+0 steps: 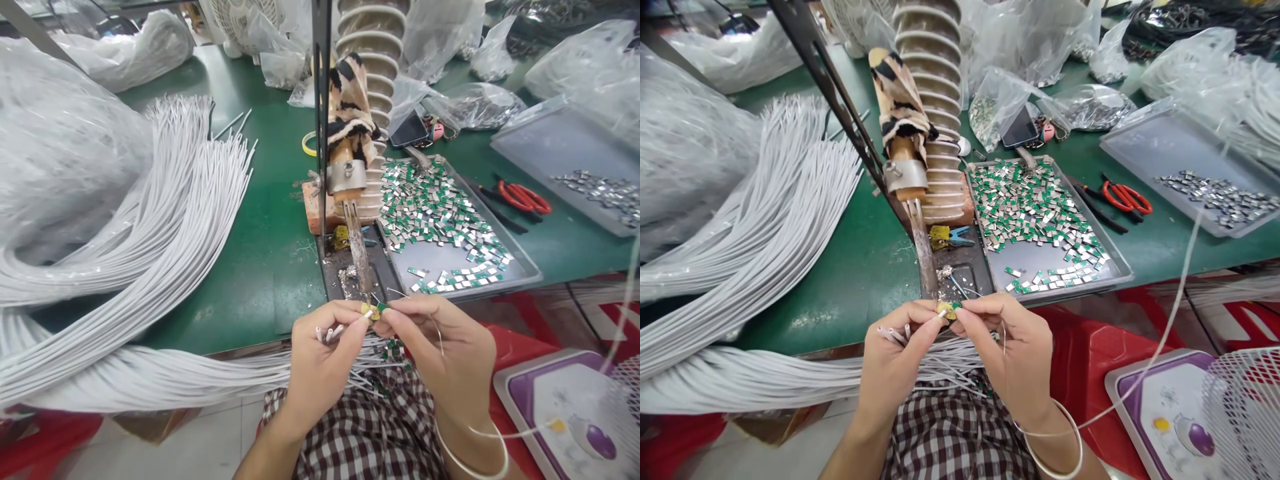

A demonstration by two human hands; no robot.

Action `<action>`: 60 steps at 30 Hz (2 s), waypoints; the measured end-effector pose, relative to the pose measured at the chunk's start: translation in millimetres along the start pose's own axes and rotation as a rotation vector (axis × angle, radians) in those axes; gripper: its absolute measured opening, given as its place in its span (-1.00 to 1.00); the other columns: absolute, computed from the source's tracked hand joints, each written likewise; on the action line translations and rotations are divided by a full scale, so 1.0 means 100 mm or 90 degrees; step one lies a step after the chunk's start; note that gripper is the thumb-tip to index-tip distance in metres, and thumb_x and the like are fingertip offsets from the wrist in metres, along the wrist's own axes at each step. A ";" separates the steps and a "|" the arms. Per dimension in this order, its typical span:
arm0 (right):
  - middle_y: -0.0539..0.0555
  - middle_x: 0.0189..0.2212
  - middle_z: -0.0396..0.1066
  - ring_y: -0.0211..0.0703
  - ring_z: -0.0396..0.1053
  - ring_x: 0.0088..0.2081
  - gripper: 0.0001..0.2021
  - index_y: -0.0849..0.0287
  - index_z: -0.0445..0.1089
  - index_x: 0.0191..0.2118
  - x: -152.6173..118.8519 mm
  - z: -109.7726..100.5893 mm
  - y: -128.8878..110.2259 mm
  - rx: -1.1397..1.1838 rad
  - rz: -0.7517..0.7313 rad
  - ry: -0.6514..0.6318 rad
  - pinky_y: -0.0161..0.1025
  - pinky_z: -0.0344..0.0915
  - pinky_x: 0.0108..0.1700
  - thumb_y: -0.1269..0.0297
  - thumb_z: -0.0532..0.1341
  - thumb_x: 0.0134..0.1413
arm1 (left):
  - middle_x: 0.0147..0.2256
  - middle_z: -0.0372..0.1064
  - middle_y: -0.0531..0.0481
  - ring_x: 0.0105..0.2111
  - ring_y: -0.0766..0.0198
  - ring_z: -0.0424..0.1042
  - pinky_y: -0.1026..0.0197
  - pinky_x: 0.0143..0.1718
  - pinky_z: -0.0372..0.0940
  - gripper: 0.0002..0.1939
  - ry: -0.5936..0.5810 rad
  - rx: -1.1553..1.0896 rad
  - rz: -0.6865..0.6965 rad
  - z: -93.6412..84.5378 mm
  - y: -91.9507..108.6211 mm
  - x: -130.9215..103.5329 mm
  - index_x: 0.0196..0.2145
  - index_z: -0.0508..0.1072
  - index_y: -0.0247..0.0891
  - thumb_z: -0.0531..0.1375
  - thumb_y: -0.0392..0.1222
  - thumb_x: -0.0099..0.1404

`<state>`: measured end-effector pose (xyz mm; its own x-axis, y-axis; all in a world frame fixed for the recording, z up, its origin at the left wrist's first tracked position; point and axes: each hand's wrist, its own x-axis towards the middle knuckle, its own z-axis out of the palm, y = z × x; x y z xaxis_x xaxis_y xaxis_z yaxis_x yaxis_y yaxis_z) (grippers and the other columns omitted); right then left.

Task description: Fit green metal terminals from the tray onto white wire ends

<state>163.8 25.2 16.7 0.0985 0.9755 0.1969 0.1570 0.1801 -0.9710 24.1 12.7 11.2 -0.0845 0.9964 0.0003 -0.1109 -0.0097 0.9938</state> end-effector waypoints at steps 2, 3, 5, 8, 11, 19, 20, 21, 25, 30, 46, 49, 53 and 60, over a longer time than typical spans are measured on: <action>-0.15 -0.51 0.52 -0.43 0.50 -0.52 -0.88 0.07 0.48 -0.34 -0.02 0.00 0.01 -0.021 -0.028 0.015 -0.56 0.45 -0.42 0.45 0.34 0.07 | -0.33 0.61 -0.02 -0.31 0.30 0.55 0.33 -0.23 0.38 -0.83 -0.003 -0.007 -0.007 0.01 0.01 0.00 -0.46 0.54 -0.27 0.22 -0.37 0.28; -0.14 -0.50 0.52 -0.42 0.49 -0.52 -0.89 0.07 0.48 -0.34 -0.02 0.00 0.01 -0.033 -0.043 0.022 -0.54 0.45 -0.44 0.45 0.34 0.06 | -0.34 0.60 -0.03 -0.31 0.29 0.55 0.32 -0.23 0.38 -0.83 -0.004 -0.010 -0.009 0.01 0.01 -0.01 -0.46 0.54 -0.28 0.22 -0.38 0.28; -0.12 -0.49 0.52 -0.38 0.48 -0.52 -0.88 0.07 0.49 -0.34 -0.04 0.00 0.02 -0.064 -0.072 0.032 -0.48 0.45 -0.45 0.45 0.35 0.04 | -0.33 0.60 -0.04 -0.31 0.29 0.54 0.32 -0.24 0.38 -0.82 -0.001 -0.003 -0.010 0.02 0.03 -0.01 -0.47 0.54 -0.28 0.22 -0.39 0.28; -0.09 -0.48 0.53 -0.30 0.49 -0.49 -0.86 0.06 0.50 -0.36 -0.05 0.00 0.02 -0.095 -0.109 0.057 -0.38 0.49 -0.40 0.47 0.37 -0.01 | -0.31 0.60 -0.02 -0.29 0.30 0.54 0.34 -0.25 0.38 -0.81 0.017 0.011 -0.006 0.01 0.05 -0.01 -0.48 0.54 -0.27 0.21 -0.40 0.27; -0.07 -0.48 0.54 -0.26 0.49 -0.48 -0.85 0.07 0.50 -0.37 -0.07 0.03 0.03 -0.079 -0.111 0.066 -0.32 0.50 -0.41 0.49 0.36 -0.01 | -0.32 0.60 -0.01 -0.29 0.31 0.55 0.36 -0.25 0.38 -0.81 0.000 0.002 -0.004 0.01 0.06 -0.01 -0.47 0.54 -0.26 0.21 -0.42 0.26; -0.08 -0.50 0.53 -0.28 0.47 -0.53 -0.91 0.07 0.50 -0.38 -0.10 0.08 0.04 -0.088 -0.096 0.070 -0.35 0.46 -0.47 0.42 0.36 0.01 | -0.31 0.62 -0.04 -0.30 0.29 0.57 0.34 -0.27 0.40 -0.81 -0.008 0.003 0.009 0.02 0.07 -0.02 -0.47 0.52 -0.27 0.20 -0.44 0.25; -0.08 -0.51 0.53 -0.27 0.47 -0.53 -0.92 0.08 0.49 -0.38 -0.10 0.08 0.03 -0.091 -0.097 0.075 -0.35 0.45 -0.47 0.42 0.36 0.01 | -0.30 0.62 -0.04 -0.30 0.29 0.57 0.34 -0.27 0.40 -0.81 -0.009 0.004 0.013 0.02 0.07 -0.02 -0.47 0.53 -0.27 0.20 -0.44 0.25; -0.07 -0.51 0.53 -0.26 0.47 -0.54 -0.92 0.09 0.49 -0.38 -0.10 0.09 0.03 -0.094 -0.101 0.080 -0.34 0.45 -0.48 0.41 0.36 0.01 | -0.30 0.62 -0.05 -0.30 0.28 0.57 0.33 -0.27 0.40 -0.81 -0.008 0.006 0.017 0.01 0.07 -0.02 -0.46 0.53 -0.27 0.20 -0.44 0.25; -0.06 -0.52 0.51 -0.25 0.47 -0.52 -0.90 0.08 0.47 -0.37 -0.12 0.08 0.01 -0.128 -0.121 0.064 -0.33 0.44 -0.46 0.39 0.25 0.15 | -0.32 0.62 -0.07 -0.31 0.25 0.57 0.29 -0.28 0.41 -0.83 0.008 0.036 0.028 0.01 0.10 -0.04 -0.46 0.52 -0.28 0.21 -0.40 0.27; -0.05 -0.43 0.55 -0.24 0.50 -0.49 -0.74 0.05 0.38 -0.02 -0.14 0.06 0.08 -0.097 -0.159 0.125 -0.29 0.50 -0.38 0.45 0.11 0.25 | -0.32 0.62 -0.07 -0.33 0.24 0.55 0.29 -0.33 0.37 -0.83 0.018 0.059 0.016 0.00 0.12 -0.04 -0.48 0.51 -0.28 0.21 -0.39 0.26; -0.01 -0.18 0.57 -0.14 0.55 -0.20 -0.63 -0.01 0.53 -0.11 -0.08 0.06 -0.01 -0.239 -0.330 0.111 -0.14 0.55 -0.12 0.60 0.28 0.05 | -0.30 0.61 -0.02 -0.33 0.30 0.54 0.32 -0.29 0.38 -0.84 0.005 -0.009 -0.029 -0.06 0.16 0.04 -0.47 0.53 -0.27 0.23 -0.38 0.26; -0.02 -0.19 0.57 -0.13 0.55 -0.21 -0.63 -0.03 0.53 -0.10 -0.06 0.09 -0.03 -0.236 -0.336 0.115 -0.13 0.56 -0.14 0.59 0.29 0.05 | -0.29 0.62 -0.03 -0.35 0.29 0.54 0.32 -0.33 0.38 -0.84 0.018 -0.010 -0.026 -0.05 0.18 0.05 -0.48 0.53 -0.26 0.23 -0.37 0.25; 0.01 -0.19 0.57 -0.17 0.54 -0.22 -0.67 0.03 0.54 -0.12 -0.07 0.08 -0.07 -0.235 -0.340 0.086 -0.18 0.55 -0.14 0.59 0.30 0.04 | -0.27 0.62 0.01 -0.34 0.32 0.54 0.36 -0.33 0.38 -0.84 0.021 -0.014 -0.009 -0.07 0.18 0.03 -0.47 0.55 -0.24 0.24 -0.37 0.26; 0.01 -0.20 0.57 -0.18 0.53 -0.18 -0.67 0.09 0.51 -0.12 -0.07 0.02 -0.04 -0.181 -0.316 0.042 -0.20 0.53 -0.11 0.61 0.26 0.05 | -0.29 0.62 0.01 -0.30 0.31 0.56 0.35 -0.28 0.39 -0.82 0.001 -0.023 -0.025 -0.10 0.15 0.03 -0.47 0.55 -0.25 0.23 -0.40 0.26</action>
<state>160.9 17.6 18.6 0.0045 0.7710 0.6368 0.4575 0.5647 -0.6869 12.3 14.6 24.6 -0.0812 0.9959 -0.0394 -0.1507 0.0268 0.9882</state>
